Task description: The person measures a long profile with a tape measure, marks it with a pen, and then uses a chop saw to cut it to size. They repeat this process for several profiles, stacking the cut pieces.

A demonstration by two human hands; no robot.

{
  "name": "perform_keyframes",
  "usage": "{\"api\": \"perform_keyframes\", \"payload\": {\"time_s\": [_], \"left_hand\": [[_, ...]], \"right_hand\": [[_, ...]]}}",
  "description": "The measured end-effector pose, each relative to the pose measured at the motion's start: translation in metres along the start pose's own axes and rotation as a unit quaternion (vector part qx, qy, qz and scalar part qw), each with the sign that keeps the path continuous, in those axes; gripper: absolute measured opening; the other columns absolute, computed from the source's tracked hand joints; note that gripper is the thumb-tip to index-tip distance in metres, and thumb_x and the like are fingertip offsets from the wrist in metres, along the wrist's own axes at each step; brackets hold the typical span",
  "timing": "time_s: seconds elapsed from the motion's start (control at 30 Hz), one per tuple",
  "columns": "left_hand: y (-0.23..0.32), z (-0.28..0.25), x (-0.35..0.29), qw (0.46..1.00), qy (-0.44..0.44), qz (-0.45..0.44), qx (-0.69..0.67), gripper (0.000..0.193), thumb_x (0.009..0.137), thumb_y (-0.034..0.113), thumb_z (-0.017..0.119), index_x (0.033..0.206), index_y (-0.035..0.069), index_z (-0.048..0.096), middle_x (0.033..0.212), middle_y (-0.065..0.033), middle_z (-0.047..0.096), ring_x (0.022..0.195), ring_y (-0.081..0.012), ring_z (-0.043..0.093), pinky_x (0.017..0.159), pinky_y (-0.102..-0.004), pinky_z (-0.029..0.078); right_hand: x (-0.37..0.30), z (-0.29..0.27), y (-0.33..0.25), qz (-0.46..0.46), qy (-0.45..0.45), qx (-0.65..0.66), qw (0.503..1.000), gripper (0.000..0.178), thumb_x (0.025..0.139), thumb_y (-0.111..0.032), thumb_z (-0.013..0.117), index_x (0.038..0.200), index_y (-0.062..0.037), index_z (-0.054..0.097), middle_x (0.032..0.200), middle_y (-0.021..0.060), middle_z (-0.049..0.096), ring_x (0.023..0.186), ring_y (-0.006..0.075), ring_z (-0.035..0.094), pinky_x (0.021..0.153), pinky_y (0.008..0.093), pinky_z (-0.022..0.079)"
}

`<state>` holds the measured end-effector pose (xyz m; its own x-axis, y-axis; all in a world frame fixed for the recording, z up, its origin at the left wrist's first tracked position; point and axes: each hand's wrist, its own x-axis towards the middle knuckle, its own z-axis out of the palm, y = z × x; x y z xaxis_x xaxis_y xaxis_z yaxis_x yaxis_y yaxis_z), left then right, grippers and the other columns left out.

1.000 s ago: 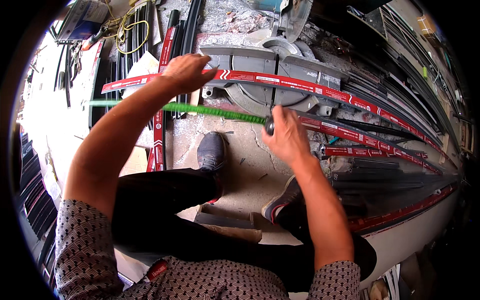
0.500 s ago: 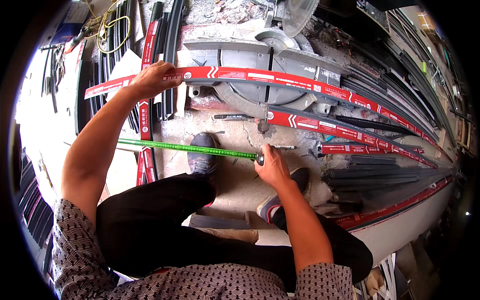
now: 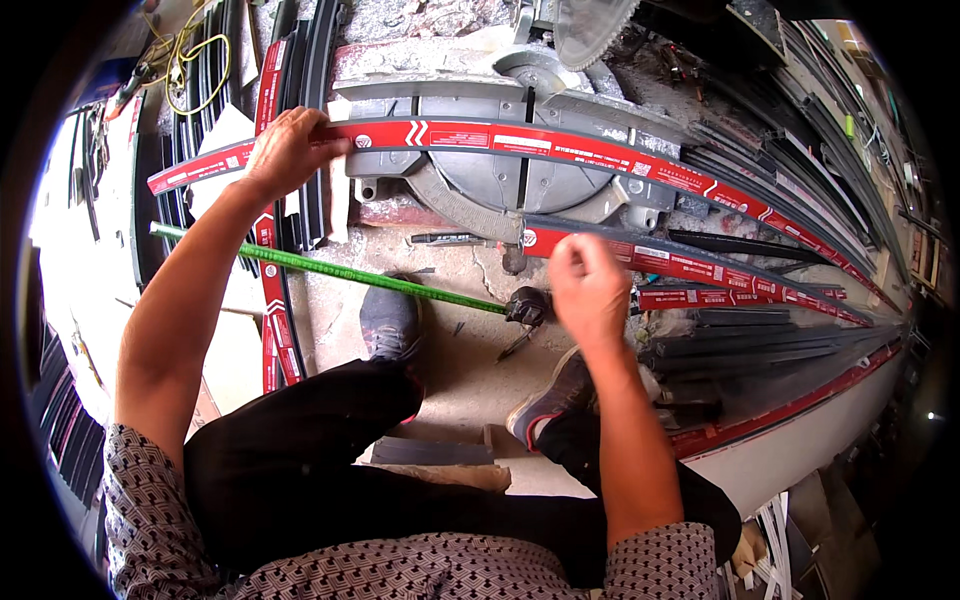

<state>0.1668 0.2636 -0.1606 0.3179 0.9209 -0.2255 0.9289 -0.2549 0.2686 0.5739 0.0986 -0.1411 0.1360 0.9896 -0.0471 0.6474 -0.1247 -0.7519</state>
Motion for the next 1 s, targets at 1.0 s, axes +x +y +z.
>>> {"api": "perform_keyframes", "payload": {"time_s": [1.0], "left_hand": [[0.038, 0.004, 0.001, 0.996, 0.049, 0.044, -0.056, 0.046, 0.101, 0.052, 0.064, 0.124, 0.012, 0.067, 0.115, -0.0144, 0.066, 0.096, -0.0341, 0.071, 0.085, -0.0454, 0.058]], "right_hand": [[0.14, -0.074, 0.155, 0.503, 0.22, 0.273, 0.79, 0.057, 0.078, -0.061, 0.087, 0.106, -0.017, 0.063, 0.089, 0.0013, 0.056, 0.061, 0.0096, 0.05, 0.048, 0.0237, 0.038]]}}
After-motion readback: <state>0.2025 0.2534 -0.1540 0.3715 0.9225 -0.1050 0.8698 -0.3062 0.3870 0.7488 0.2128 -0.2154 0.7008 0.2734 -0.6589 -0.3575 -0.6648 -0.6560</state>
